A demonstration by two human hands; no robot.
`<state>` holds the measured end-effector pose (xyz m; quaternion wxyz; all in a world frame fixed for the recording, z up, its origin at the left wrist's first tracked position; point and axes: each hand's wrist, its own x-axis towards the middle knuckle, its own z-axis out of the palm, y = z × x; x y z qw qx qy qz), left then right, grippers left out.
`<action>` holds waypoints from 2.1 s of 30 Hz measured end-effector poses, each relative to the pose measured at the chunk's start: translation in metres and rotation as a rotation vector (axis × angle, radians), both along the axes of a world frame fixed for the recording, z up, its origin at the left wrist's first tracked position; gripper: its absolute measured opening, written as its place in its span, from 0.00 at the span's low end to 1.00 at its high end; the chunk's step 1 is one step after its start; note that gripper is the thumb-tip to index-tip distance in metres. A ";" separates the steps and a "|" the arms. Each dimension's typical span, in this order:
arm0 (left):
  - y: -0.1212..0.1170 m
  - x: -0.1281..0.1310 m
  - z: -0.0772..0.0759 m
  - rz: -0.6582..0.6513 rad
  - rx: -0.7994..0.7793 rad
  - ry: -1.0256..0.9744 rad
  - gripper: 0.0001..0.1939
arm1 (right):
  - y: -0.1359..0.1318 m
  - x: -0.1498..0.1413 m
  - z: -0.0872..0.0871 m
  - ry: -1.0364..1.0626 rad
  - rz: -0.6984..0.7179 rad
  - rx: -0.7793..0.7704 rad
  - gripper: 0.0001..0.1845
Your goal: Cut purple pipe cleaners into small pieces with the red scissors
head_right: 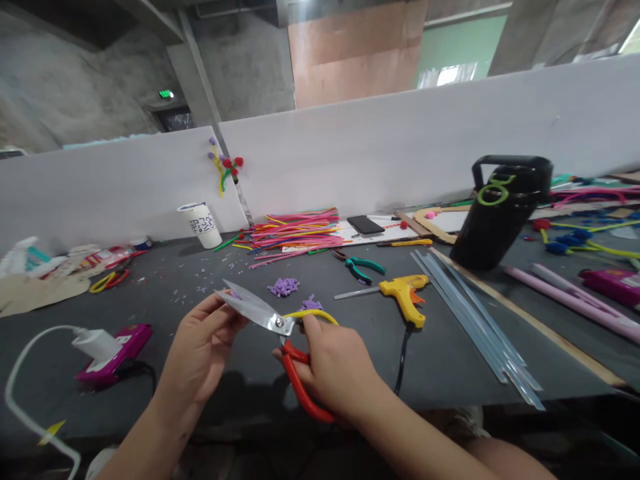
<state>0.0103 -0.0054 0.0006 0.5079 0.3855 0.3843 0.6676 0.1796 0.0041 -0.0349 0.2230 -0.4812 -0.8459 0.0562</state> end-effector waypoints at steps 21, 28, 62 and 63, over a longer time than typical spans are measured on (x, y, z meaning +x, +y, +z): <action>-0.002 0.003 -0.001 0.060 0.026 0.013 0.03 | -0.001 -0.001 -0.003 -0.017 0.012 0.067 0.21; -0.002 0.002 -0.001 0.054 0.020 0.009 0.02 | -0.001 -0.002 -0.003 -0.019 0.022 0.068 0.19; -0.004 0.012 -0.007 -0.535 -0.336 0.227 0.03 | 0.009 -0.005 0.021 0.964 0.216 -0.846 0.03; -0.004 0.013 -0.007 -0.521 -0.322 0.246 0.04 | 0.009 -0.005 0.021 0.959 0.213 -0.836 0.02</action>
